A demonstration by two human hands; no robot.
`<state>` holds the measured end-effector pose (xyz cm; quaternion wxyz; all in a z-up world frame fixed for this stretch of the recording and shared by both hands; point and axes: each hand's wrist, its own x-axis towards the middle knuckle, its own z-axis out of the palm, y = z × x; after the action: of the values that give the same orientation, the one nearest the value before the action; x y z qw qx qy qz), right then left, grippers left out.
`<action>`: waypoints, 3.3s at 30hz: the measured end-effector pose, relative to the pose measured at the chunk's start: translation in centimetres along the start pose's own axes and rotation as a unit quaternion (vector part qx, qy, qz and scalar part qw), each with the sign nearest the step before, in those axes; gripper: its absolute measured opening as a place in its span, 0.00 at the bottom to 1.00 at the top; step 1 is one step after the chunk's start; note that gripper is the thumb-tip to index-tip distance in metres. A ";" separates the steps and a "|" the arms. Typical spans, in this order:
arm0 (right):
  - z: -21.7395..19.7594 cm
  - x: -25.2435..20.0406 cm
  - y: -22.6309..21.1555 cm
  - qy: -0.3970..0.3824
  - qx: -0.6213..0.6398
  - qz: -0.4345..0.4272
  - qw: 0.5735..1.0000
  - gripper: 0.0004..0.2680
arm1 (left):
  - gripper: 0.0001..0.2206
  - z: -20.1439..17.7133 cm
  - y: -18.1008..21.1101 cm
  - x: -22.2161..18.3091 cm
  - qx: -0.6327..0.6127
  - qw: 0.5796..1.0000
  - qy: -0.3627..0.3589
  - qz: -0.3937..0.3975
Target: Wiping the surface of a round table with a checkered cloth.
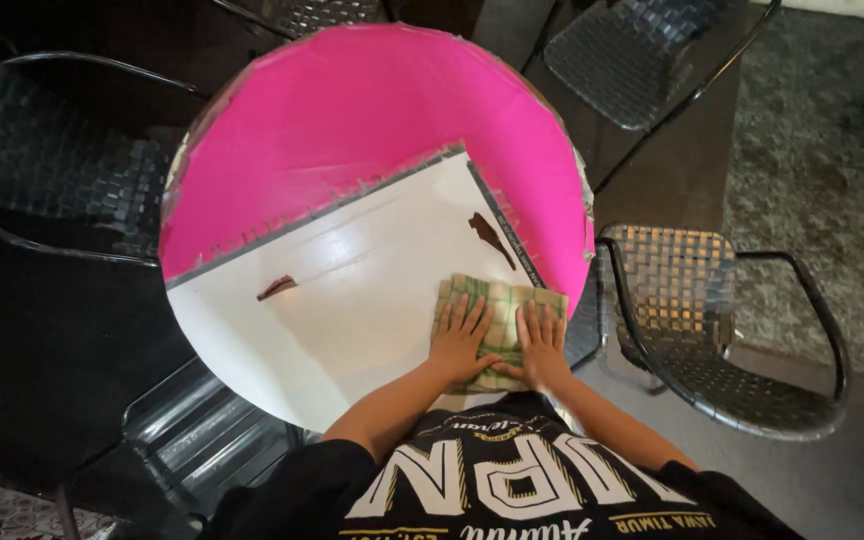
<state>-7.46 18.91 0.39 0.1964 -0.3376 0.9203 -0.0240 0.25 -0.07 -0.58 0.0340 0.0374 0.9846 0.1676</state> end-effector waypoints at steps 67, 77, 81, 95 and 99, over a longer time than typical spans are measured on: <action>-0.1 9.2 -6.9 0.080 -0.144 -0.253 0.953 0.48 | 0.43 -0.6 -6.4 -5.1 0.153 0.958 0.198 -0.140; 5.3 2.4 -5.7 0.210 -0.199 -0.300 0.909 0.52 | 0.47 1.4 -1.3 -11.2 0.206 0.948 0.190 -0.150; 5.0 2.3 -5.7 0.206 -0.196 -0.299 0.911 0.52 | 0.50 1.6 -1.4 -10.8 0.221 0.940 0.210 -0.150; 3.6 -0.2 -5.9 0.122 -0.172 -0.208 0.955 0.47 | 0.44 -3.1 -0.1 -10.6 -0.039 0.980 -0.085 -0.178; 3.4 -1.6 -5.9 0.001 -0.059 -0.148 0.987 0.44 | 0.46 -1.7 0.0 -10.8 -0.038 0.990 -0.003 -0.134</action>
<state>-1.43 15.64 -1.13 0.1698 -0.4809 0.8602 0.0014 10.90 -1.57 1.61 0.0600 -0.0960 0.9735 0.1985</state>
